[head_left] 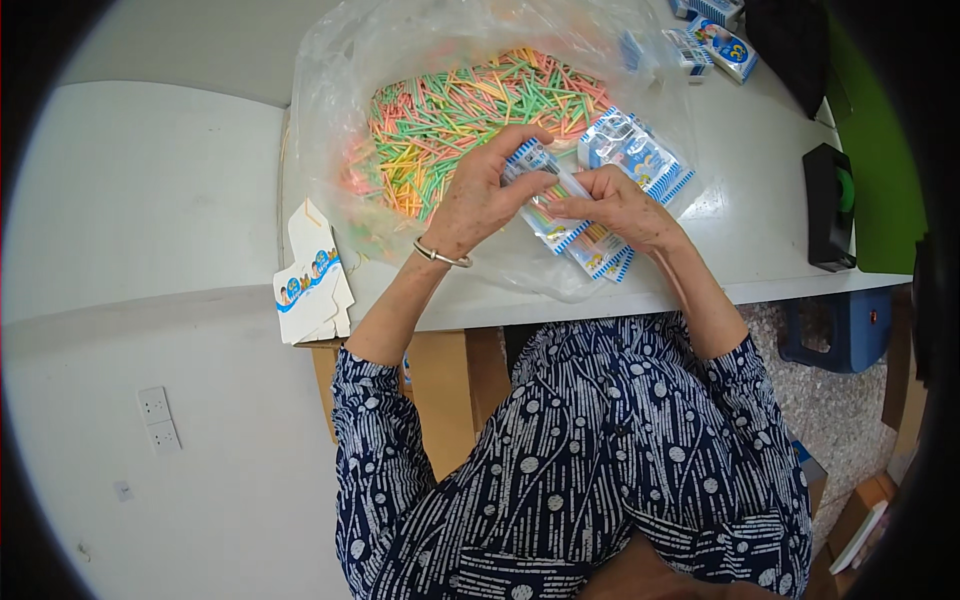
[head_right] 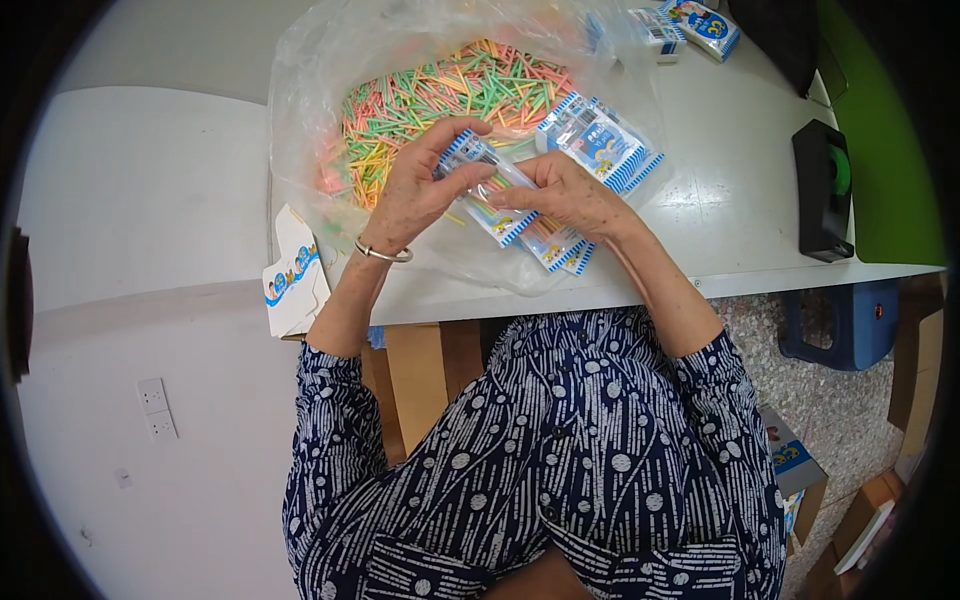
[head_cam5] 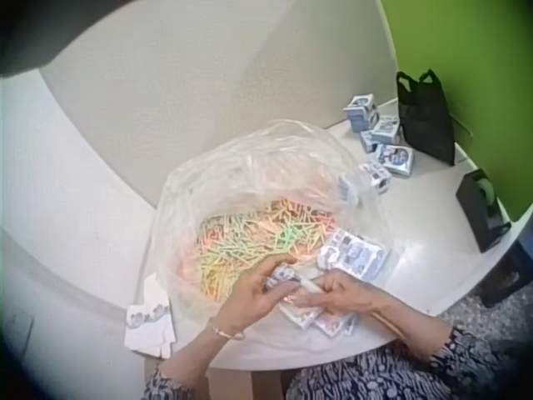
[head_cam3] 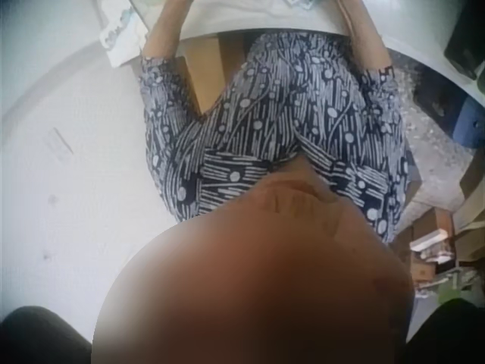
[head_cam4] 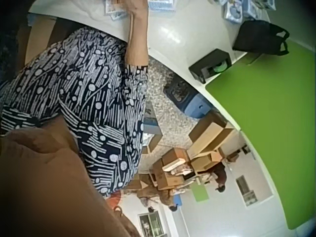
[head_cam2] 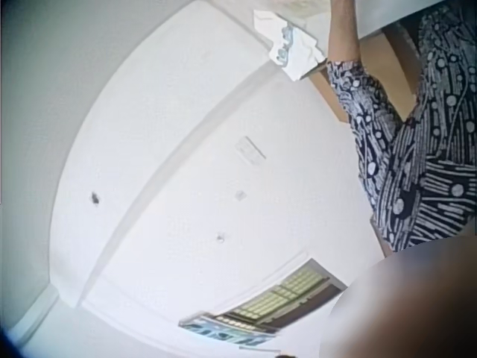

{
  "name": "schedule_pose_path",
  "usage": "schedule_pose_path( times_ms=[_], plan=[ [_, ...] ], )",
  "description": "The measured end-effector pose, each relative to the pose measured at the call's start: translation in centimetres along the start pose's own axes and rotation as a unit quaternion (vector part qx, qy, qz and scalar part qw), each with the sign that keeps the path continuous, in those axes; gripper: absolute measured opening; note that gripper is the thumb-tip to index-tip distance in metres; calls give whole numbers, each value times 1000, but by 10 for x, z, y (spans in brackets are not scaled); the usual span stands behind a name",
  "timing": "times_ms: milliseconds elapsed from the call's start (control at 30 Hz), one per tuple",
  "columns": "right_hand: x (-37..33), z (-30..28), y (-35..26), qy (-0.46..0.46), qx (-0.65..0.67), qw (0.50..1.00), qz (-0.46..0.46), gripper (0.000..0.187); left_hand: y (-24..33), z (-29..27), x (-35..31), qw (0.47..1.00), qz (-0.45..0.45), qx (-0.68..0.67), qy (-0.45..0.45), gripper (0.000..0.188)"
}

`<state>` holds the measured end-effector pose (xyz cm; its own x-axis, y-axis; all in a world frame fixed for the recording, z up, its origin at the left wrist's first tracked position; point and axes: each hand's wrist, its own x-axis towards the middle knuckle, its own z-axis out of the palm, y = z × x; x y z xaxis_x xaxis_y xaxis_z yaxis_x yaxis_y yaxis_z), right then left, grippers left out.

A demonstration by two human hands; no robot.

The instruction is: Packing colorful plastic straws into small transparent plastic bags.

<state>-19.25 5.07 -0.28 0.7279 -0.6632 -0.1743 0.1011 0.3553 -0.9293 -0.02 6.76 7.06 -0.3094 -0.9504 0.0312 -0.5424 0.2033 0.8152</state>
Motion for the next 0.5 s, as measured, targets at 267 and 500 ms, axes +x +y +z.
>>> schedule_pose_path(
  times_ms=[267, 500],
  plan=[
    [-2, -16, -6, 78, -3, 997, -26, 27, -53, -23, -37, 998, -8, 57, 7, 22],
    [7, -16, 5, 44, 73, 996, -20, 28, -74, -1, -57, 847, 214, 481, -69, 13]
  ],
)
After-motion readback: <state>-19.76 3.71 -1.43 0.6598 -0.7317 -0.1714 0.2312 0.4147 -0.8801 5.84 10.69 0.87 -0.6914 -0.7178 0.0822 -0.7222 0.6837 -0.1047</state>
